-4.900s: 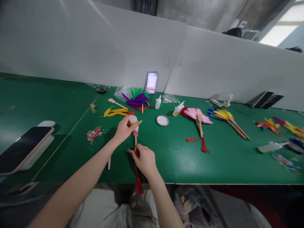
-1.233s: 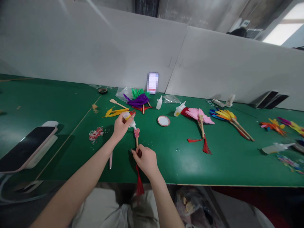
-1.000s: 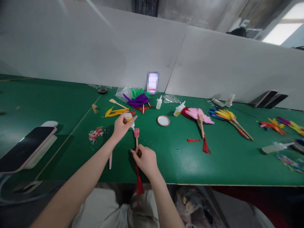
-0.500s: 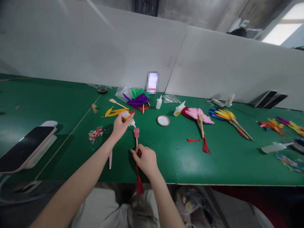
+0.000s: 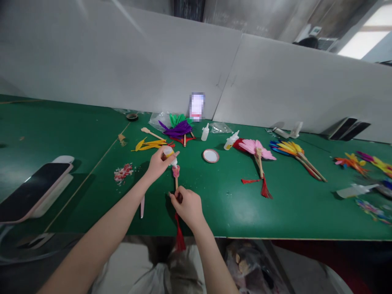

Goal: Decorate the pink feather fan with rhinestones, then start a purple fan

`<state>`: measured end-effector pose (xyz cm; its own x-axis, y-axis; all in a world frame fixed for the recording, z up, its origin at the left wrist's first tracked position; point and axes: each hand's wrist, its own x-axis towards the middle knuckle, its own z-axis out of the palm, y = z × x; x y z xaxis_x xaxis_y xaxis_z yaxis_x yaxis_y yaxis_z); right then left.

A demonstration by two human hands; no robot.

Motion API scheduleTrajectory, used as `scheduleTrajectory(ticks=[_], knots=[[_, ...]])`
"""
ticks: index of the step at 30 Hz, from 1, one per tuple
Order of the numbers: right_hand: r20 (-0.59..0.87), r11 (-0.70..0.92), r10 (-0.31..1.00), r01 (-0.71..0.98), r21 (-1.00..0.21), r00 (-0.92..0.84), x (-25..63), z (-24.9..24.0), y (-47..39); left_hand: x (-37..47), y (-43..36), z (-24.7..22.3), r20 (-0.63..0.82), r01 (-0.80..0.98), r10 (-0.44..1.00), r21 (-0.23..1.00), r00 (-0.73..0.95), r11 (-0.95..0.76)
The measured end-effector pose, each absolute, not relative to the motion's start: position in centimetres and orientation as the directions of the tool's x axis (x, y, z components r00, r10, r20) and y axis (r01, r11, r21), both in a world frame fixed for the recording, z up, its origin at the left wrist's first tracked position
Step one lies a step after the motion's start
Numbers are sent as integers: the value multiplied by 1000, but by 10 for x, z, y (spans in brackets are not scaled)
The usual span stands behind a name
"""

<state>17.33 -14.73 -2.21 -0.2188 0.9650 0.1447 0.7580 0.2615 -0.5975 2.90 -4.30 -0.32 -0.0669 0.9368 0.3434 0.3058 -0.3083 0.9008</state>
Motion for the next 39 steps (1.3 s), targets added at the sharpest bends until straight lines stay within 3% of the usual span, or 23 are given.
scheduleTrajectory(ticks=[5,10,15,20,39], knots=[[148,258,966,754,-604,-212,173,-23,-147,30,-46,1,397,343,907,879,-144,-330],[135,247,969,745,-620,-209,173,-23,-147,31,-49,0,386,370,920,865,-61,-338],[127,240,970,741,-627,-207,173,-23,-147,30,-46,-3,416,340,898,872,-140,-352],[128,240,970,738,-631,-206,173,-23,-147,32,-47,-2,389,374,919,863,-60,-341],[116,232,972,740,-632,-206,173,-24,-148,33,-48,-3,408,363,910,861,-72,-357]])
